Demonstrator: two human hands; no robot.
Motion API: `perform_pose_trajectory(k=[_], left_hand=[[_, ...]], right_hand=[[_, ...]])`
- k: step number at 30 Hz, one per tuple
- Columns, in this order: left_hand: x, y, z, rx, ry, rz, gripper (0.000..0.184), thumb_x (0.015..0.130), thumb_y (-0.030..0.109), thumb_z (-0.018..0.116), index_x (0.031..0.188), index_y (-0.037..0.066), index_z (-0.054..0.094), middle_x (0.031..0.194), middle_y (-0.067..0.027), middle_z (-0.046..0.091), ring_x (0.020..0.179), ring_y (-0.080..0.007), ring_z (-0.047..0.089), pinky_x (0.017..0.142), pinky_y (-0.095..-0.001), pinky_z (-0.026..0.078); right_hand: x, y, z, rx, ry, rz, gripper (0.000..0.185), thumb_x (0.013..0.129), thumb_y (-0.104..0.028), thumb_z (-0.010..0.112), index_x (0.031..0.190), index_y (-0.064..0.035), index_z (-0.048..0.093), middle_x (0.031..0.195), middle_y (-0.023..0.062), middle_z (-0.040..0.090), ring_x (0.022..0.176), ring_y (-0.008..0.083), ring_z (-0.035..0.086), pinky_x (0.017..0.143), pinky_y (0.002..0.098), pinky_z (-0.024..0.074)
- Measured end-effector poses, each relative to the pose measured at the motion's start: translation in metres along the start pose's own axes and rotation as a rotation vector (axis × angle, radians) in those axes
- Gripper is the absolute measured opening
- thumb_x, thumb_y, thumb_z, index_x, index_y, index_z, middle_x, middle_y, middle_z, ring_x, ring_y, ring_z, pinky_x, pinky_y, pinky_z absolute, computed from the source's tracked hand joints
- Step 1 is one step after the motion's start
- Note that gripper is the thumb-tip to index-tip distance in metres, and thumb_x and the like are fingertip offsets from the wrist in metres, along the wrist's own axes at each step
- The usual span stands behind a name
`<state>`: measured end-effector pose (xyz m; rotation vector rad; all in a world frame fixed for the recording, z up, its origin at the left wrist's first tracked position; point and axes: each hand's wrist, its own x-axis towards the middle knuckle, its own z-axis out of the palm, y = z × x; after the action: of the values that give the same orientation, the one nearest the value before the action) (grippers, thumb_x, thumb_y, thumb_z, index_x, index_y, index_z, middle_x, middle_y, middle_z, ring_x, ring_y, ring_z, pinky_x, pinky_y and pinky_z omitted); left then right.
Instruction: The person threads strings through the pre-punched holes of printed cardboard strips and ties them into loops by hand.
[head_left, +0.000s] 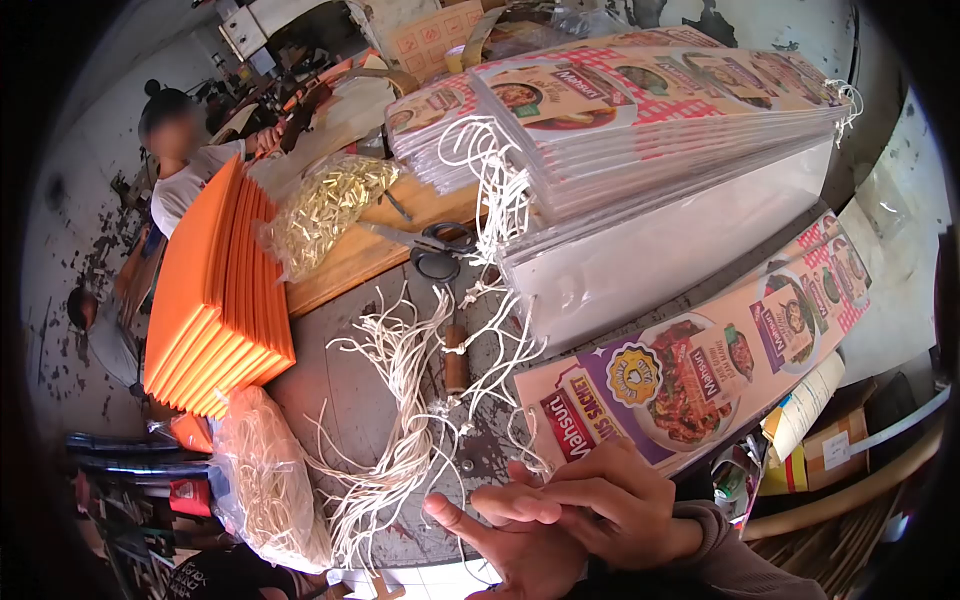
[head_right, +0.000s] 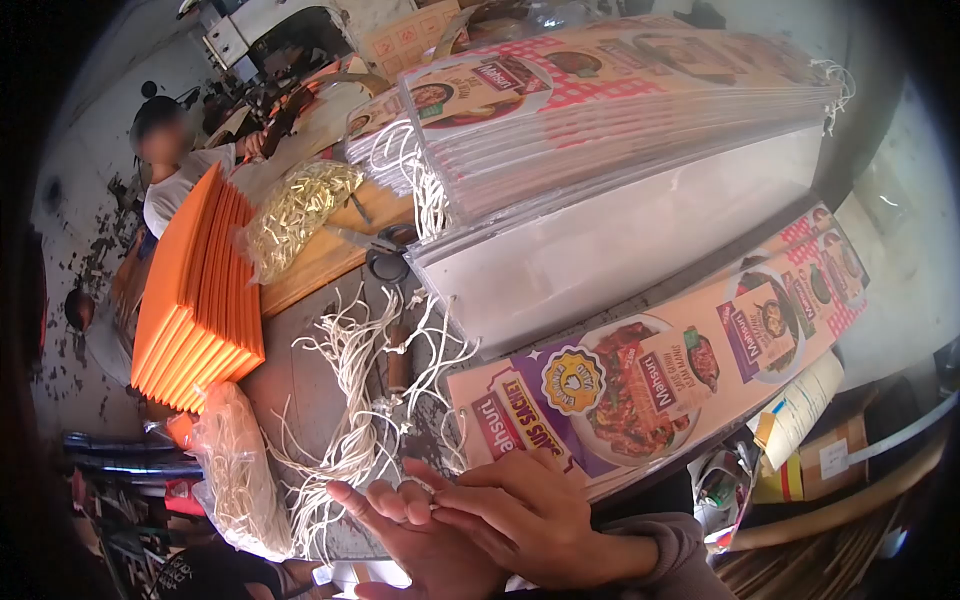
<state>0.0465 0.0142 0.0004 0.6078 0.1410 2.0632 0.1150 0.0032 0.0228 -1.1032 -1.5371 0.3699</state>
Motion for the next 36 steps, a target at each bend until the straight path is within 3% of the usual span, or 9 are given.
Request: perform_pose_trajectory(k=[15,21,23,27,29,31,33,34,36], left_hand=[[-0.008,-0.005,-0.001,0.008,-0.209,0.089,0.083,0.084,0.059,0.038,0.141,0.009,0.005,0.119,-0.0312,0.040,0.102,-0.0374,0.045,0.099,-0.0498,0.024],[0.007,0.030,-0.040,0.081,-0.162,-0.002,0.062,0.088,0.055,0.033,0.116,0.001,0.046,0.104,-0.0269,0.049,0.084,-0.0269,0.052,0.084,-0.0359,0.037],[-0.001,0.074,-0.083,0.708,-0.499,-0.712,0.057,0.088,0.055,0.033,0.089,0.001,0.052,0.087,-0.0165,0.054,0.073,-0.0200,0.051,0.067,-0.0270,0.039],[-0.018,0.083,-0.086,0.727,-0.206,-0.805,0.052,0.090,0.047,0.034,0.084,-0.001,0.053,0.079,-0.0099,0.053,0.070,-0.0169,0.050,0.060,-0.0246,0.038],[-0.017,0.080,-0.049,1.019,0.008,-0.614,0.045,0.093,0.038,0.032,0.085,-0.001,0.053,0.082,-0.0102,0.055,0.071,-0.0138,0.050,0.061,-0.0253,0.038],[-0.019,0.089,-0.057,1.184,-0.155,-0.549,0.038,0.094,0.030,0.035,0.091,-0.002,0.053,0.090,-0.0118,0.057,0.076,-0.0142,0.052,0.068,-0.0259,0.041],[-0.021,0.089,-0.066,0.281,0.288,-0.839,0.035,0.093,0.029,0.040,0.098,-0.003,0.053,0.096,-0.0125,0.058,0.083,-0.0162,0.054,0.073,-0.0277,0.044],[-0.016,0.088,-0.065,0.282,0.287,-0.838,0.035,0.093,0.029,0.040,0.098,-0.003,0.053,0.096,-0.0125,0.058,0.083,-0.0162,0.054,0.073,-0.0277,0.044],[0.008,0.080,-0.044,0.834,-0.198,-0.906,0.034,0.092,0.025,0.045,0.106,-0.006,0.052,0.095,-0.0131,0.059,0.084,-0.0189,0.057,0.076,-0.0305,0.045]], right_hand=[[0.000,-0.001,-0.008,-0.259,0.020,-0.176,0.024,0.059,-0.011,0.077,0.080,-0.0089,0.065,0.075,-0.0013,0.060,0.058,0.0125,0.054,0.066,0.0312,0.0380],[0.000,0.007,-0.015,-0.112,-0.015,-0.119,0.023,0.065,-0.011,0.071,0.086,-0.0063,0.062,0.079,0.0008,0.059,0.068,0.0138,0.056,0.072,0.0323,0.0408],[0.000,0.007,-0.020,-0.134,-0.045,-0.276,0.020,0.063,-0.016,0.073,0.081,-0.0143,0.065,0.078,-0.0019,0.059,0.067,0.0117,0.055,0.071,0.0343,0.0406],[-0.004,0.005,-0.003,-0.199,0.050,-0.517,0.018,0.065,-0.018,0.072,0.082,-0.0166,0.065,0.087,-0.0007,0.059,0.078,0.0116,0.055,0.069,0.0309,0.0418],[0.002,0.001,-0.001,-0.138,0.083,-0.600,0.016,0.067,-0.008,0.066,0.082,-0.0112,0.061,0.094,0.0064,0.057,0.077,0.0204,0.055,0.069,0.0361,0.0435],[-0.005,-0.002,0.005,-0.117,0.088,-0.577,0.019,0.063,-0.011,0.068,0.081,-0.0160,0.066,0.095,0.0023,0.057,0.076,0.0144,0.055,0.069,0.0345,0.0425],[-0.009,0.003,0.004,-0.201,0.022,-0.666,0.020,0.065,-0.014,0.067,0.085,-0.0158,0.066,0.098,0.0032,0.058,0.079,0.0149,0.055,0.071,0.0342,0.0428],[-0.017,0.008,0.011,-0.184,0.108,-0.698,0.020,0.067,-0.014,0.066,0.087,-0.0150,0.066,0.097,0.0042,0.058,0.080,0.0163,0.056,0.072,0.0344,0.0430],[-0.022,0.011,0.012,-0.172,0.194,-0.725,0.020,0.069,-0.013,0.064,0.090,-0.0142,0.065,0.097,0.0051,0.058,0.081,0.0177,0.056,0.072,0.0346,0.0432]])
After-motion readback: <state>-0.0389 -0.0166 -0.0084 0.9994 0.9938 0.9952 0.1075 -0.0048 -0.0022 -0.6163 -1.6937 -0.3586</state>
